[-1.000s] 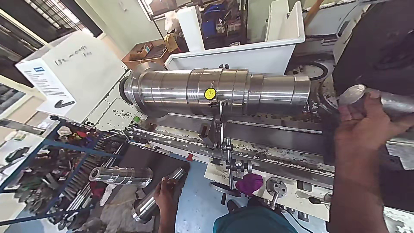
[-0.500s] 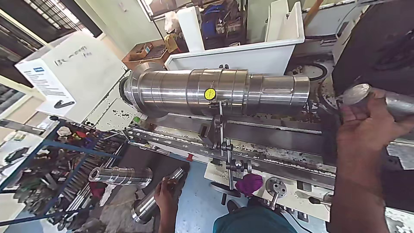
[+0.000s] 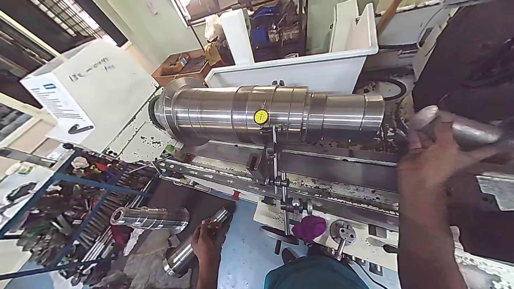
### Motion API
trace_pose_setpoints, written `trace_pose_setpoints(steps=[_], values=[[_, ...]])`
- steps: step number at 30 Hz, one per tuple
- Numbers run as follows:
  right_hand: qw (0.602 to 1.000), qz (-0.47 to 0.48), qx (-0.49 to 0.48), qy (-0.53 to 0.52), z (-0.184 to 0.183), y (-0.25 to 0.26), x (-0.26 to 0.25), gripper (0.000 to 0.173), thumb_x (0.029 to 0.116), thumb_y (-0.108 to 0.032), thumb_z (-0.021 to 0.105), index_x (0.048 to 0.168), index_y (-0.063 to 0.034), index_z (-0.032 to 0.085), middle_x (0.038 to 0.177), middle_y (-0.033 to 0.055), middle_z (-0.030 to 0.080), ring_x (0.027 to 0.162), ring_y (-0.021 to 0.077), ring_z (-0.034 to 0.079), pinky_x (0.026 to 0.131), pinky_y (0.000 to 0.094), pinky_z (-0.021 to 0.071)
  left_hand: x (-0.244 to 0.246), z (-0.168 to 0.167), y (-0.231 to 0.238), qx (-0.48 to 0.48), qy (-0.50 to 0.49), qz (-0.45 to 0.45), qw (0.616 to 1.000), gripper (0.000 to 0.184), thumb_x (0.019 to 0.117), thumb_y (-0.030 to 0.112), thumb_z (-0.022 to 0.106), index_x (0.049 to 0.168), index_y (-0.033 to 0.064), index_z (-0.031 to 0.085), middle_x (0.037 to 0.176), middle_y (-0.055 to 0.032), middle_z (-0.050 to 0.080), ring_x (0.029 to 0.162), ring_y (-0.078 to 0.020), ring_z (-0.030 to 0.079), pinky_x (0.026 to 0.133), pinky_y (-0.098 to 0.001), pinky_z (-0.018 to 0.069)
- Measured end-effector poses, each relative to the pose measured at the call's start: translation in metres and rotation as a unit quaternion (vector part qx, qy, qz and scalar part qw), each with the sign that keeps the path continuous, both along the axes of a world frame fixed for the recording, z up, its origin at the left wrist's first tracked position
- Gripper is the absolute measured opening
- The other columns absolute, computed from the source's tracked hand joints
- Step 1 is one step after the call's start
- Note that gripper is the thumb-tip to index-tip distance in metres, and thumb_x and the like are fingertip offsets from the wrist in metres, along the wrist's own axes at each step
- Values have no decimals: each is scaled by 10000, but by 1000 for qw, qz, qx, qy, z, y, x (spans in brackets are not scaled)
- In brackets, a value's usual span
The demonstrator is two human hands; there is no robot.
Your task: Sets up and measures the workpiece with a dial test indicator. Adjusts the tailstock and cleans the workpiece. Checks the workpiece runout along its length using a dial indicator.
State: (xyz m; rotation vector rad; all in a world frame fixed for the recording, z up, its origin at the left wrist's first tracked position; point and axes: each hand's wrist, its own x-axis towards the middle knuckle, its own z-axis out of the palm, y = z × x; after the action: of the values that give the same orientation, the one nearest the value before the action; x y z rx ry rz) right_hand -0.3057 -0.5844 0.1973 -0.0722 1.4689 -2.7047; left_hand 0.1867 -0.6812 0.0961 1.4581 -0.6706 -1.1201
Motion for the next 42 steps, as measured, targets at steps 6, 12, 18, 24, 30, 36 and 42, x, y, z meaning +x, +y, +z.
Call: trace_pose_setpoints(steps=[6, 12, 18, 24, 30, 36, 42], values=[[998, 56, 28, -11, -1, -22, 4, 1072, 847, -41, 819, 1613, -240, 96, 1263, 148, 564, 863, 266, 703, 712, 429, 642, -1, -3, 4, -5, 6, -7, 1000, 230, 1096, 137, 436, 999, 15, 606, 721, -48, 695, 596, -138, 678, 543, -288, 581], [999, 34, 27, 1, 3, -17, 5, 1050, 861, -73, 820, 1605, -227, 96, 1225, 145, 574, 822, 254, 701, 699, 415, 642, 2, -4, 8, 2, 9, 3, 1000, 217, 1092, 142, 446, 1026, 10, 606, 736, -55, 700, 611, -152, 681, 552, -294, 577], [998, 31, 33, 38, 6, 2, 31, 1071, 839, -58, 833, 1609, -205, 103, 1221, 137, 585, 873, 252, 707, 741, 430, 643, 6, -10, 13, -7, 18, -15, 1000, 258, 1104, 150, 410, 1022, 15, 613, 712, -34, 694, 584, -123, 670, 537, -270, 573], [953, 147, 226, 141, -23, 81, 109, 1058, 792, -107, 863, 1607, -285, 213, 1218, 61, 633, 873, 155, 702, 719, 335, 626, -6, -17, 28, -20, 14, -121, 992, 267, 1108, 168, 346, 1030, 70, 581, 766, 42, 678, 670, -85, 683, 631, -268, 605], [946, 244, 204, -68, -86, 156, 180, 775, 830, -94, 752, 1480, -53, 332, 986, 144, 723, 833, 232, 744, 742, 386, 640, -18, -44, 40, 64, -7, -201, 977, 243, 1112, 201, 355, 1097, 75, 563, 783, 38, 671, 682, -84, 685, 620, -261, 596], [919, 81, 298, -244, -133, 229, 197, 841, 856, -42, 774, 1521, -45, 260, 1116, 257, 650, 812, 325, 732, 675, 458, 648, -29, -68, 49, 100, 17, -224, 969, 231, 1101, 176, 382, 1090, 63, 583, 774, 7, 682, 667, -108, 689, 583, -274, 589], [912, -127, 379, -87, -168, 286, 105, 1030, 661, 46, 843, 1491, -22, 237, 1253, 260, 549, 1037, 313, 645, 825, 475, 583, -27, -67, 68, 91, 25, -242, 966, 267, 1105, 190, 365, 1081, 69, 602, 782, 7, 694, 671, -102, 692, 585, -265, 587]])
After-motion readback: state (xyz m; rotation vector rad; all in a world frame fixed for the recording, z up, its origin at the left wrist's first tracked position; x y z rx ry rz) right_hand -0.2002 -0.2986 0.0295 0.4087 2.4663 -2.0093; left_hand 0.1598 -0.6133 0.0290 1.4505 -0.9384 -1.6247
